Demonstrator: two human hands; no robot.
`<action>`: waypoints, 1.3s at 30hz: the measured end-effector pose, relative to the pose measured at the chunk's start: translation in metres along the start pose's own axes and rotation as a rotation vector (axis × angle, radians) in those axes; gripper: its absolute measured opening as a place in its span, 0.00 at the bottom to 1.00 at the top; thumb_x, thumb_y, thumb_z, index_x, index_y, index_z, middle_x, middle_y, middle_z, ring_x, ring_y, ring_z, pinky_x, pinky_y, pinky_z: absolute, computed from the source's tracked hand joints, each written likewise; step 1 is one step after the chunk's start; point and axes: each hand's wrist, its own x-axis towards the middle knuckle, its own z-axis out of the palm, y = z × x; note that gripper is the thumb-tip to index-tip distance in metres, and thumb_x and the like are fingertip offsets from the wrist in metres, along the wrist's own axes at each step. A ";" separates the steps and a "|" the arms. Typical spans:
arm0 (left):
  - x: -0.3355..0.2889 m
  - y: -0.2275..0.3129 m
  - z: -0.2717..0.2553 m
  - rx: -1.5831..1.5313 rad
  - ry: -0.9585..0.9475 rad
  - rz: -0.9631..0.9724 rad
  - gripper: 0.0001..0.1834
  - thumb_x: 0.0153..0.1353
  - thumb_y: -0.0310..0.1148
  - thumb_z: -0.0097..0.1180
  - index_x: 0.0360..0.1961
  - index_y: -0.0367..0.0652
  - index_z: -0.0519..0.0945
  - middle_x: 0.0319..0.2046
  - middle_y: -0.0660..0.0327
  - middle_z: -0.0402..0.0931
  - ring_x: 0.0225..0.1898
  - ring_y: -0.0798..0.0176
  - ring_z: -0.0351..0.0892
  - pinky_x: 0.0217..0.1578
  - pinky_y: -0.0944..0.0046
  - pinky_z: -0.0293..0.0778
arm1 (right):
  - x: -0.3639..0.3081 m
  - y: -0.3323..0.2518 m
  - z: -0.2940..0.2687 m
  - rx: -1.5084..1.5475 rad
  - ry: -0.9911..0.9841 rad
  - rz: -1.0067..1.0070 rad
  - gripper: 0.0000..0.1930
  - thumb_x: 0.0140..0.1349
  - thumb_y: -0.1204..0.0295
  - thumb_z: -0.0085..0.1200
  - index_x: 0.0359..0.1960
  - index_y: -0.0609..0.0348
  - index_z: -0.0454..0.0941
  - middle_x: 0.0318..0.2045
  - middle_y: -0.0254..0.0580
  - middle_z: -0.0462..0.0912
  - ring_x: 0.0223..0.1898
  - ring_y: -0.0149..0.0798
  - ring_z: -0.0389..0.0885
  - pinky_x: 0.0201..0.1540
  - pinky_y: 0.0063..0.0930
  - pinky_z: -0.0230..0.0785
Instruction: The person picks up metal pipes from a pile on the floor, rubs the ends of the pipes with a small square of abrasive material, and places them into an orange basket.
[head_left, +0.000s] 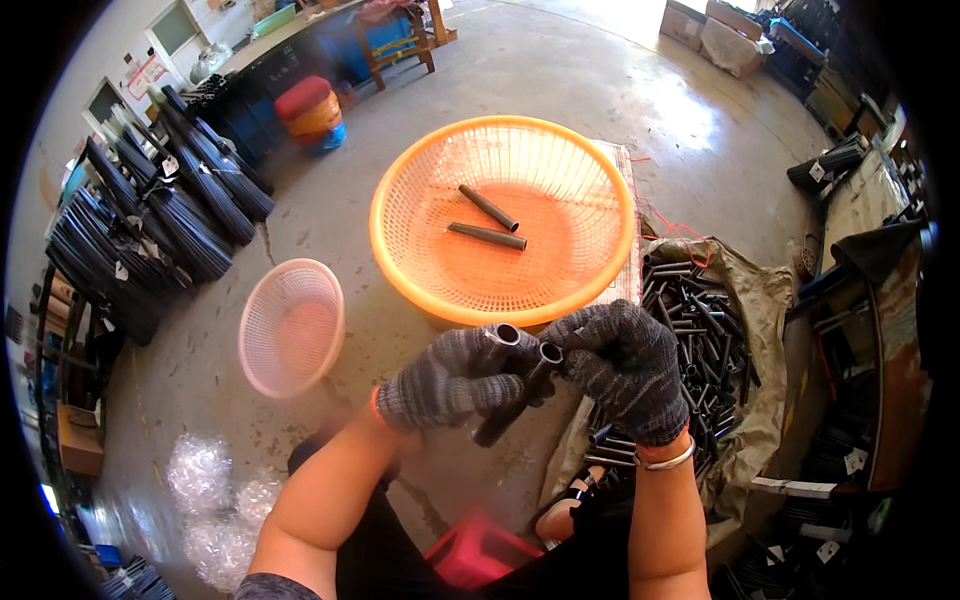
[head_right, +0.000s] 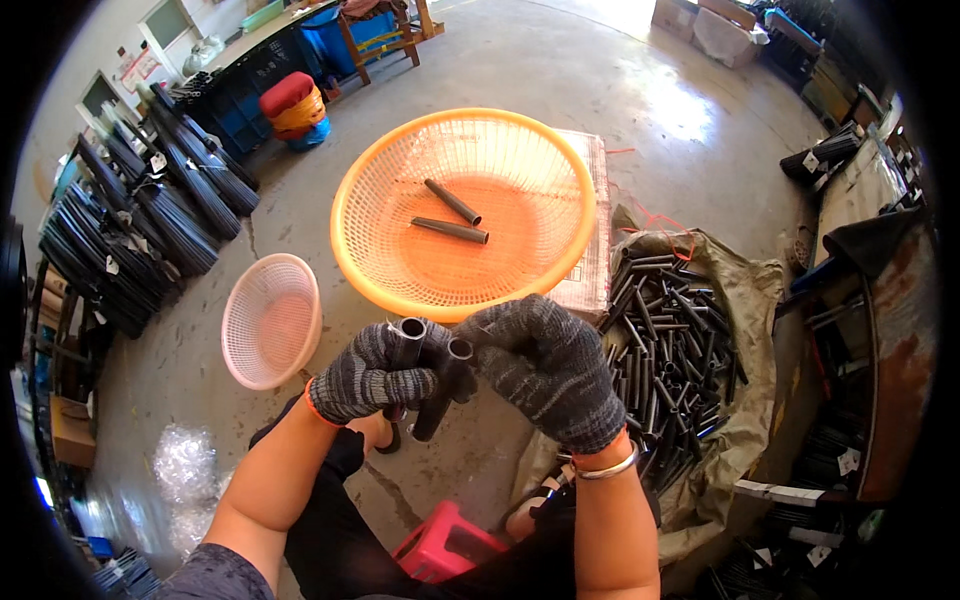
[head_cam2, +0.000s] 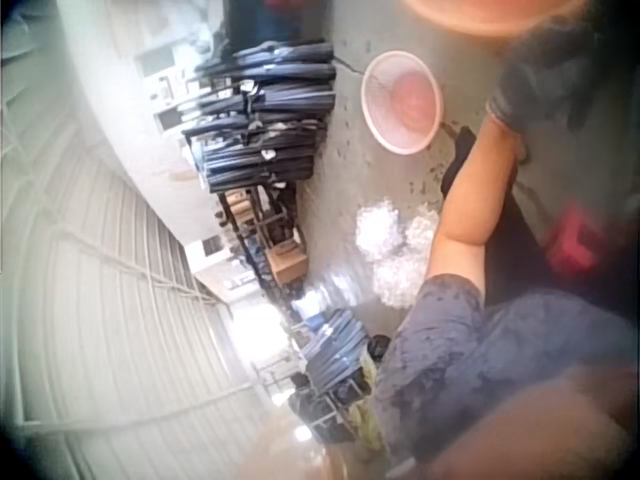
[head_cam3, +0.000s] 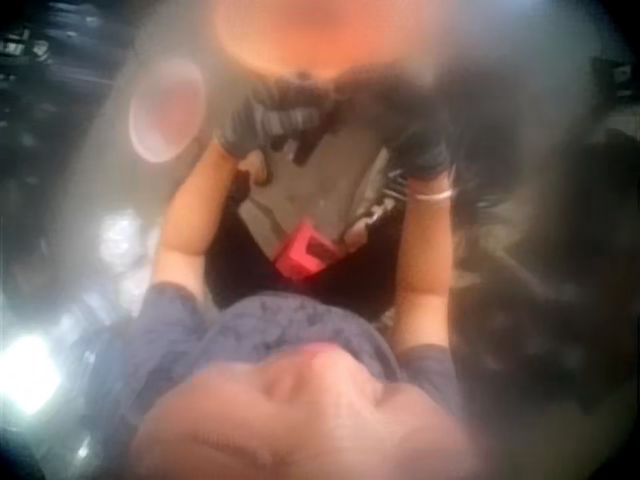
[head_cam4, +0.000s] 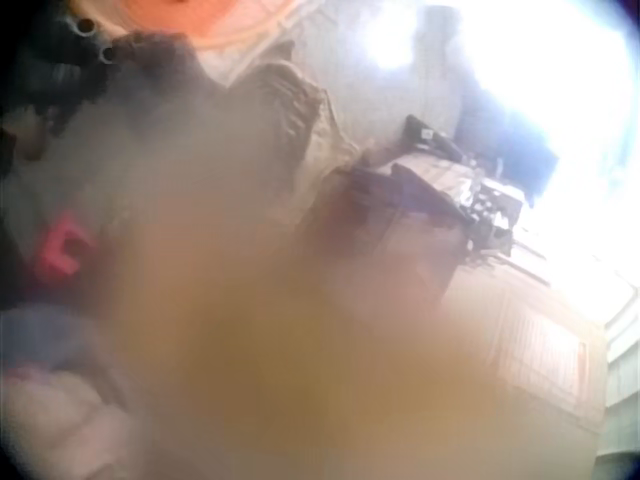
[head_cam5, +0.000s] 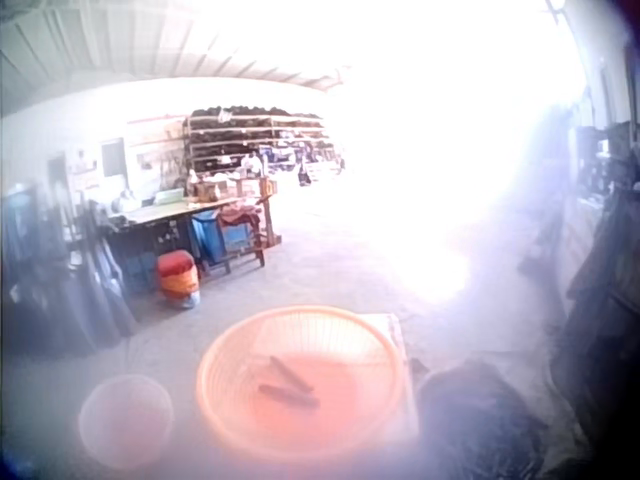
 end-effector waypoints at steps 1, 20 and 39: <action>0.001 0.000 0.000 0.017 -0.001 -0.003 0.21 0.57 0.32 0.60 0.50 0.34 0.75 0.39 0.57 0.81 0.21 0.74 0.74 0.20 0.76 0.69 | 0.000 -0.004 0.001 -0.067 0.003 -0.001 0.12 0.53 0.86 0.56 0.40 0.63 0.76 0.38 0.40 0.82 0.40 0.30 0.80 0.44 0.25 0.73; 0.007 -0.008 -0.005 0.311 -0.066 -0.123 0.19 0.52 0.23 0.64 0.47 0.35 0.78 0.38 0.63 0.80 0.41 0.71 0.76 0.44 0.67 0.74 | 0.007 0.006 0.015 -0.432 0.274 -0.231 0.07 0.52 0.87 0.57 0.30 0.62 0.75 0.30 0.40 0.81 0.32 0.32 0.80 0.39 0.25 0.74; 0.007 -0.029 -0.023 0.401 0.126 -0.021 0.22 0.58 0.23 0.56 0.55 0.40 0.71 0.46 0.60 0.73 0.46 0.69 0.72 0.49 0.67 0.70 | 0.010 0.018 -0.037 -0.053 0.599 -0.031 0.06 0.58 0.83 0.56 0.36 0.60 0.76 0.35 0.40 0.82 0.30 0.27 0.78 0.34 0.20 0.73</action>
